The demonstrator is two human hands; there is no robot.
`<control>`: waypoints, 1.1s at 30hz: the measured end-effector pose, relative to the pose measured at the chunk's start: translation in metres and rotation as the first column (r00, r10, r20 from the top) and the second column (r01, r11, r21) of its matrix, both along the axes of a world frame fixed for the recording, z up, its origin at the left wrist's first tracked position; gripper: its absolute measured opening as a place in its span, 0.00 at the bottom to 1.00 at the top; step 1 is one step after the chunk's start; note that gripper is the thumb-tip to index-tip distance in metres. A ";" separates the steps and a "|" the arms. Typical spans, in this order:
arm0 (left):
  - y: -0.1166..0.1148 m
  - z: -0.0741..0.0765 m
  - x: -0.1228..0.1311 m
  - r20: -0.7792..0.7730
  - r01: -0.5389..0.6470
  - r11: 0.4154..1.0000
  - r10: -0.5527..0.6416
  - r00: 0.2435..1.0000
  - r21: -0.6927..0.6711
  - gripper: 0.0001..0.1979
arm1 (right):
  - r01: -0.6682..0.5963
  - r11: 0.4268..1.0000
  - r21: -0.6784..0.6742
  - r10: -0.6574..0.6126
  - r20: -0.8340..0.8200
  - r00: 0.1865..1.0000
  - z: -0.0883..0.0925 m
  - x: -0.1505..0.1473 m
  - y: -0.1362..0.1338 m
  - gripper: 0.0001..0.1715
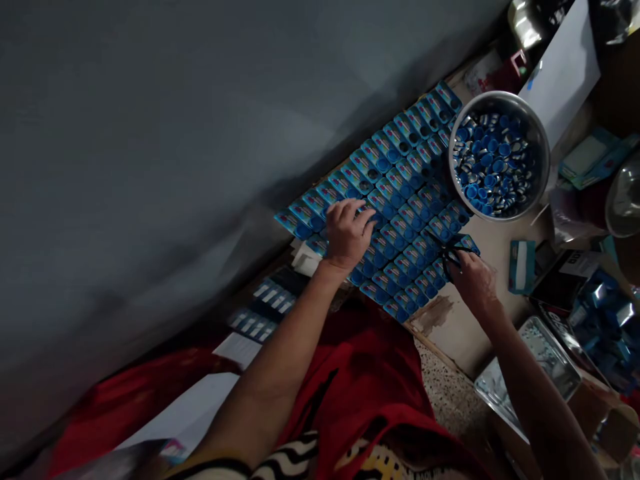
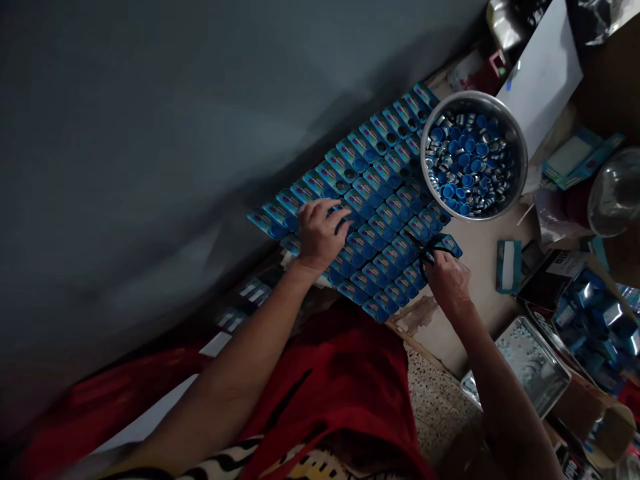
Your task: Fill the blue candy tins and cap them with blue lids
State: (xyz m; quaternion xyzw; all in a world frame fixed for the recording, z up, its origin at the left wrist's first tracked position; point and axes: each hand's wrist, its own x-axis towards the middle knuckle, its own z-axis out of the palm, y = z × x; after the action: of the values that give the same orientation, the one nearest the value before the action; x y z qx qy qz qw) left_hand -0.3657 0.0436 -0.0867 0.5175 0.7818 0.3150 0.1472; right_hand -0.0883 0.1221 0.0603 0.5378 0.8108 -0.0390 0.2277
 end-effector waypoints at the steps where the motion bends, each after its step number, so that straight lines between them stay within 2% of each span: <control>1: 0.000 -0.001 0.006 -0.007 0.019 1.000 -0.019 1.000 -0.024 0.13 | -0.009 1.000 0.004 0.009 -0.003 1.000 -0.002 0.001 -0.001 0.14; 5: -0.002 -0.008 0.017 0.007 0.108 0.990 -0.108 0.994 -0.087 0.23 | -0.070 0.997 0.013 0.070 -0.028 0.997 -0.011 0.003 0.001 0.13; 10: -0.007 -0.008 0.002 0.042 0.205 0.974 -0.202 0.978 -0.093 0.26 | -0.050 0.999 0.000 0.050 -0.037 0.998 -0.014 0.003 0.001 0.14; 13: -0.014 -0.004 -0.014 0.023 0.075 0.992 -0.073 0.997 -0.102 0.26 | -0.020 1.000 -0.016 0.020 -0.053 0.998 -0.009 0.003 0.000 0.15; 16: -0.020 -0.001 -0.026 -0.004 -0.055 0.993 0.055 0.999 -0.102 0.31 | 0.024 1.000 -0.021 -0.025 -0.087 0.996 -0.008 -0.002 0.004 0.17; 21: -0.023 -0.002 -0.027 0.019 0.000 0.987 0.004 1.000 -0.163 0.33 | 0.082 0.997 -0.009 -0.083 -0.135 0.987 -0.021 -0.024 0.023 0.23; 24: -0.023 -0.004 -0.025 0.021 -0.005 0.988 0.008 1.000 -0.153 0.33 | 0.063 0.998 0.011 -0.061 -0.129 0.990 -0.029 -0.032 0.032 0.26; 27: -0.023 -0.004 -0.025 -0.004 -0.017 0.989 0.017 1.000 -0.148 0.33 | 0.044 0.999 0.029 -0.040 -0.147 0.988 -0.033 -0.028 0.036 0.25; 33: -0.024 -0.004 -0.025 -0.009 -0.016 0.987 0.015 1.000 -0.161 0.33 | 0.119 0.993 0.011 -0.114 -0.197 0.974 -0.045 -0.011 0.030 0.27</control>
State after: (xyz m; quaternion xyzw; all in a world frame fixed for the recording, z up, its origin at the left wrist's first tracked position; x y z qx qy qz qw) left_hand -0.3905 0.0199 -0.0909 0.4990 0.8093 0.2500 0.1831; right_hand -0.0989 0.1520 0.0153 0.5805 0.7968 -0.0957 0.1378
